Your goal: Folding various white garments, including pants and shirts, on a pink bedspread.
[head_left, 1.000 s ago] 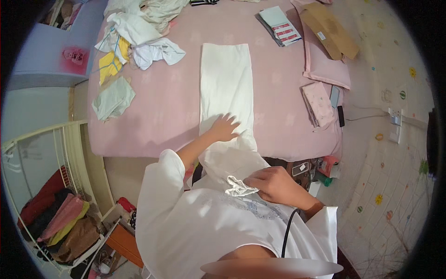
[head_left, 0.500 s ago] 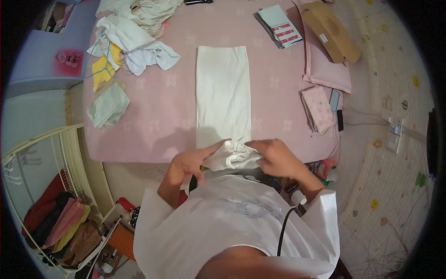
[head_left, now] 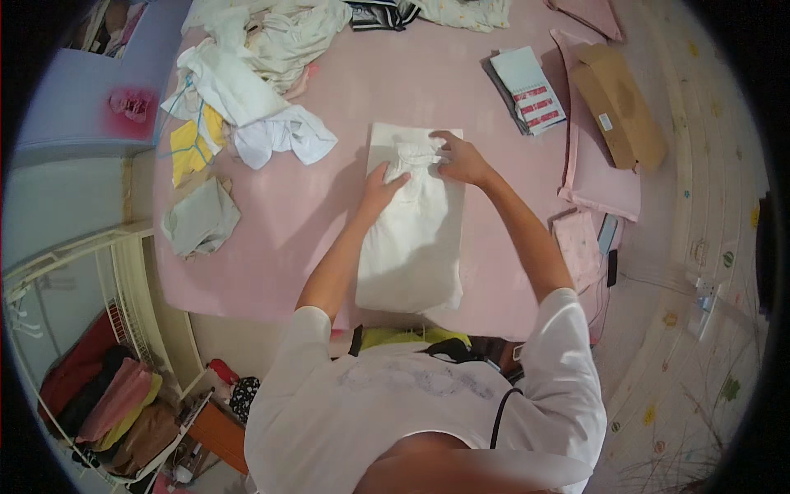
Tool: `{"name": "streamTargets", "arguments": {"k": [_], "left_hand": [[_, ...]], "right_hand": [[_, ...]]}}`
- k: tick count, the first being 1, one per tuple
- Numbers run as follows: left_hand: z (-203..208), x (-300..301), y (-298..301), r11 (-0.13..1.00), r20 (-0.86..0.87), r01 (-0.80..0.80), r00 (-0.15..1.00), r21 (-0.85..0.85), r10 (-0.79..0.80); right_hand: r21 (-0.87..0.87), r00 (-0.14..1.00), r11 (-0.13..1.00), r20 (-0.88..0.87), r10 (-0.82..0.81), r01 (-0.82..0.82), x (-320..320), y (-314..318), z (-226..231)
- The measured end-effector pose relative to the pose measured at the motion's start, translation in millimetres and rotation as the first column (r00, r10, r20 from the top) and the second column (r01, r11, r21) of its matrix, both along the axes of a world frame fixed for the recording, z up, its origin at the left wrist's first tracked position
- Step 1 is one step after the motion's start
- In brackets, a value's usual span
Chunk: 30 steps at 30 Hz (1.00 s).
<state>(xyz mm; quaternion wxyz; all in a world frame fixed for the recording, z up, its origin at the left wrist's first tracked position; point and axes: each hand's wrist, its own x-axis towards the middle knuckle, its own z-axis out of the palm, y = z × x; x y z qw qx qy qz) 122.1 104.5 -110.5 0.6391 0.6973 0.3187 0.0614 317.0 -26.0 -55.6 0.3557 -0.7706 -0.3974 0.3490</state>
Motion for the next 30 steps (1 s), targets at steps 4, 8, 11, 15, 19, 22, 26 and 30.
{"name": "streamTargets", "arguments": {"k": [4, 8, 11, 15, 19, 22, 26, 30], "left_hand": [[-32.7, 30.9, 25.1, 0.961, -0.030, -0.092, 0.996, -0.261, 0.088], [-55.8, 24.6, 41.4, 0.936, -0.212, -0.231, 0.961, -0.265, 0.177], [-54.5, 55.5, 37.6, 0.958, -0.164, -0.140, 0.981, -0.251, 0.100], [-72.0, 53.9, 54.8, 0.990, -0.150, -0.141, 0.979, -0.029, 0.135], [-76.1, 54.9, 24.0, 0.988, -0.216, 0.018, 0.976, 0.152, 0.015], [-101.8, -5.8, 23.6, 0.973, -0.245, 0.022, 0.969, 0.231, 0.036], [-102.5, -74.1, -4.9, 0.971, -0.253, -0.032, 0.963, 0.236, 0.093], [-73.9, -116.7, -35.7, 1.000, -0.260, 0.001, 0.966, -0.026, -0.007]], "right_hand": [[-0.039, 0.923, 0.922, 0.009, -0.385, 0.385, 2.7, 7.4, -49.1], [-0.245, 0.775, 0.870, -0.394, -0.493, 0.429, -23.9, -5.3, -108.6], [-0.321, 0.744, 0.799, -0.303, -0.595, 0.508, -12.5, -18.4, -141.4], [-0.220, 0.748, 0.752, -0.121, -0.653, 0.621, -31.2, 8.2, -128.7], [-0.212, 0.823, 0.799, 0.064, -0.564, 0.563, -29.8, -32.7, -139.4], [-0.226, 0.824, 0.809, -0.045, -0.564, 0.542, -64.8, -29.9, -114.0], [-0.384, 0.836, 0.793, -0.090, -0.541, 0.472, -105.7, -81.8, -108.9], [-0.484, 0.817, 0.760, -0.144, -0.559, 0.434, -132.9, -133.4, -122.1]]}}
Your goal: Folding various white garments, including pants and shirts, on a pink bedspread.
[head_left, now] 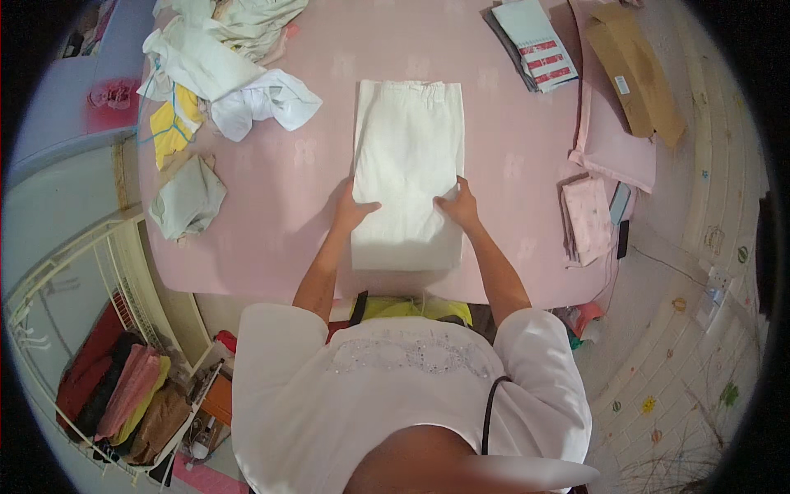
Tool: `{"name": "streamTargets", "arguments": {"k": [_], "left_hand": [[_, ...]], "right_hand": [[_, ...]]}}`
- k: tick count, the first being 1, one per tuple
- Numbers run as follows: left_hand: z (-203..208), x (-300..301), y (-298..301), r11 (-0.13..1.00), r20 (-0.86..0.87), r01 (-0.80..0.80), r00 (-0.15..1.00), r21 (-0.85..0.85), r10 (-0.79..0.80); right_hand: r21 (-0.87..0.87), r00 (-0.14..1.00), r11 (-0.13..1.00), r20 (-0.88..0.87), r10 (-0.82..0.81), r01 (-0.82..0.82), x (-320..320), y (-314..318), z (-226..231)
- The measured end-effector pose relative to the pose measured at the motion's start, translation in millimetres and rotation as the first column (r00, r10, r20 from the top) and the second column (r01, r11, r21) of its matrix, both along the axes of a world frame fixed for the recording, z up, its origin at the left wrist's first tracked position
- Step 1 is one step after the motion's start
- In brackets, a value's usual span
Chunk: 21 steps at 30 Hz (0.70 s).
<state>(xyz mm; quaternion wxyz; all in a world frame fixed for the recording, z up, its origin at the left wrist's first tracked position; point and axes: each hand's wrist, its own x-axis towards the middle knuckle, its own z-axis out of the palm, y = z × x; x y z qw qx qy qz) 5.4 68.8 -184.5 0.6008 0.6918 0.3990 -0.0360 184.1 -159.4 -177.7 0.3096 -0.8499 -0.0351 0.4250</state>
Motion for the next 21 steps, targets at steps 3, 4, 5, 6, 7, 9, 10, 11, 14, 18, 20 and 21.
{"name": "streamTargets", "arguments": {"k": [3, 4, 5, 6, 7, 9, 10, 11, 14, 18, 20, 21], "left_hand": [[-5.9, -36.5, -8.4, 0.997, -0.078, -0.008, 0.997, 0.078, 0.014], [-5.5, -40.3, -10.5, 0.995, -0.154, -0.093, 0.983, 0.039, 0.098], [0.9, -35.8, -15.3, 0.985, -0.230, -0.170, 0.959, -0.001, 0.165], [7.3, -31.0, -20.5, 0.986, -0.232, -0.165, 0.959, 0.000, 0.160], [12.1, -19.4, -32.0, 0.916, -0.247, -0.092, 0.948, 0.390, 0.201], [24.7, 9.4, -47.4, 0.692, -0.232, -0.002, 0.942, 0.722, 0.244], [32.0, 24.9, -56.2, 0.621, -0.215, 0.184, 0.976, 0.762, -0.024], [34.5, 34.3, -60.2, 0.495, -0.214, 0.335, 0.934, 0.802, -0.286], [5.8, 41.0, -59.6, 0.557, -0.155, 0.350, 0.917, 0.753, -0.368], [-11.8, 40.1, -33.7, 0.488, -0.240, 0.444, 0.873, 0.752, -0.424], [-16.2, 46.8, -27.6, 0.464, -0.236, 0.370, 0.917, 0.805, -0.321], [-12.8, 55.5, -25.2, 0.458, -0.237, 0.368, 0.918, 0.809, -0.319]], "right_hand": [[0.016, 0.999, 0.999, 0.026, -0.032, 0.031, -8.6, -5.1, -4.0], [0.015, 0.999, 0.999, 0.027, -0.035, 0.034, -9.8, -6.6, -6.5], [-0.069, 0.988, 0.998, 0.151, 0.013, -0.002, -9.6, -12.6, -8.2], [-0.148, 0.962, 0.988, 0.262, 0.076, -0.038, -14.4, -10.1, -7.1], [-0.147, 0.963, 0.989, 0.261, 0.070, -0.032, -21.1, -5.9, -6.1], [-0.160, 0.720, 0.976, 0.660, 0.215, -0.144, -34.2, 24.5, 10.0], [-0.181, 0.645, 0.945, 0.695, 0.319, -0.273, -42.7, 33.9, 12.4], [-0.209, 0.549, 0.893, 0.726, 0.414, -0.398, -51.4, 43.2, 14.1], [-0.141, 0.581, 0.877, 0.699, 0.417, -0.460, -62.2, 60.2, -7.6], [-0.230, 0.575, 0.845, 0.645, 0.504, -0.482, -33.5, 35.8, -22.8], [-0.248, 0.610, 0.919, 0.690, 0.390, -0.307, -23.7, 36.6, -30.5], [-0.249, 0.623, 0.960, 0.733, 0.271, -0.125, -16.2, 46.1, -29.9]]}}
